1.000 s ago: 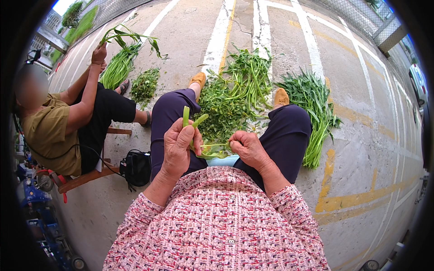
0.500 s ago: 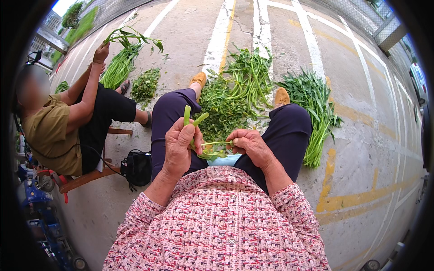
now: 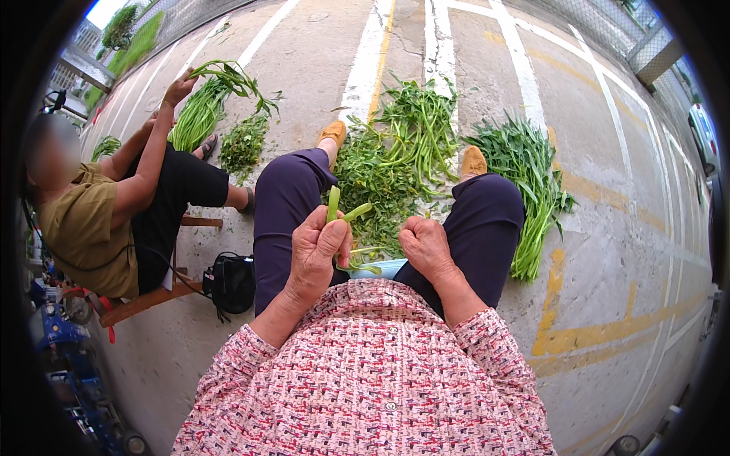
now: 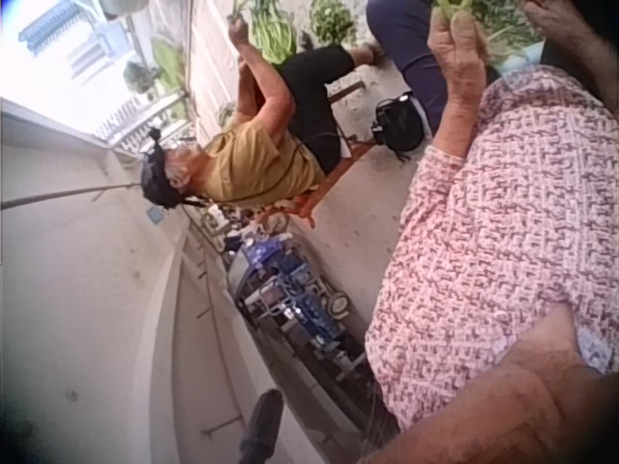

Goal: The person picks through a pile of green leafy vegetables by hand, snapping the stems into segments and removing unwanted parts. The cleaned pieces are gathered into a bunch.

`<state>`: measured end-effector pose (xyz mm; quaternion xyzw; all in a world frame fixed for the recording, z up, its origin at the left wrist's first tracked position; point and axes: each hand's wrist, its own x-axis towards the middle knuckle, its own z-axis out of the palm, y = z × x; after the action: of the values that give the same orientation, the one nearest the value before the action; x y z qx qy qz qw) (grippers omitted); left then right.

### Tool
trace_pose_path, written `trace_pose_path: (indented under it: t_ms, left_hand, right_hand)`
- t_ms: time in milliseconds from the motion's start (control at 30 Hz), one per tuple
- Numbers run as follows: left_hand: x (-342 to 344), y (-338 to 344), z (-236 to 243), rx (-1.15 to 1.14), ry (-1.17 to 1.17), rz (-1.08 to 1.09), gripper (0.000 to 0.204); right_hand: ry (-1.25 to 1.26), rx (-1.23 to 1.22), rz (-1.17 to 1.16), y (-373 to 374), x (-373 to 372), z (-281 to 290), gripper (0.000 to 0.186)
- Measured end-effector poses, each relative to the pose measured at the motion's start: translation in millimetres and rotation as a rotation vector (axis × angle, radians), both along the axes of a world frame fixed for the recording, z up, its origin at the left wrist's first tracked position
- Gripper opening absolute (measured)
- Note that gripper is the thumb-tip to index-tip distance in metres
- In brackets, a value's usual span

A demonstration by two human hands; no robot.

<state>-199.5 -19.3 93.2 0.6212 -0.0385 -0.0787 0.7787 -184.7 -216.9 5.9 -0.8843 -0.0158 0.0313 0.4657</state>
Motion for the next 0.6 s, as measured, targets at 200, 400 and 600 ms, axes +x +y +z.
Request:
trace_pose_path:
  t_ms: [200,400,600]
  left_hand:
    - [3.6,1.0,1.7,-0.057,0.034,0.016,0.022]
    - [6.8,2.3,-7.2,-0.062,0.070,-0.043,0.022]
    - [6.3,0.3,-8.3,-0.051,0.087,-0.047,0.022]
  right_hand:
    - [0.342,0.706,0.233,-0.7,-0.9,28.1,0.014]
    - [0.437,0.833,0.339,-6.9,-2.1,37.2,0.014]
    - [0.374,0.678,0.338,-5.5,-2.3,29.9,0.014]
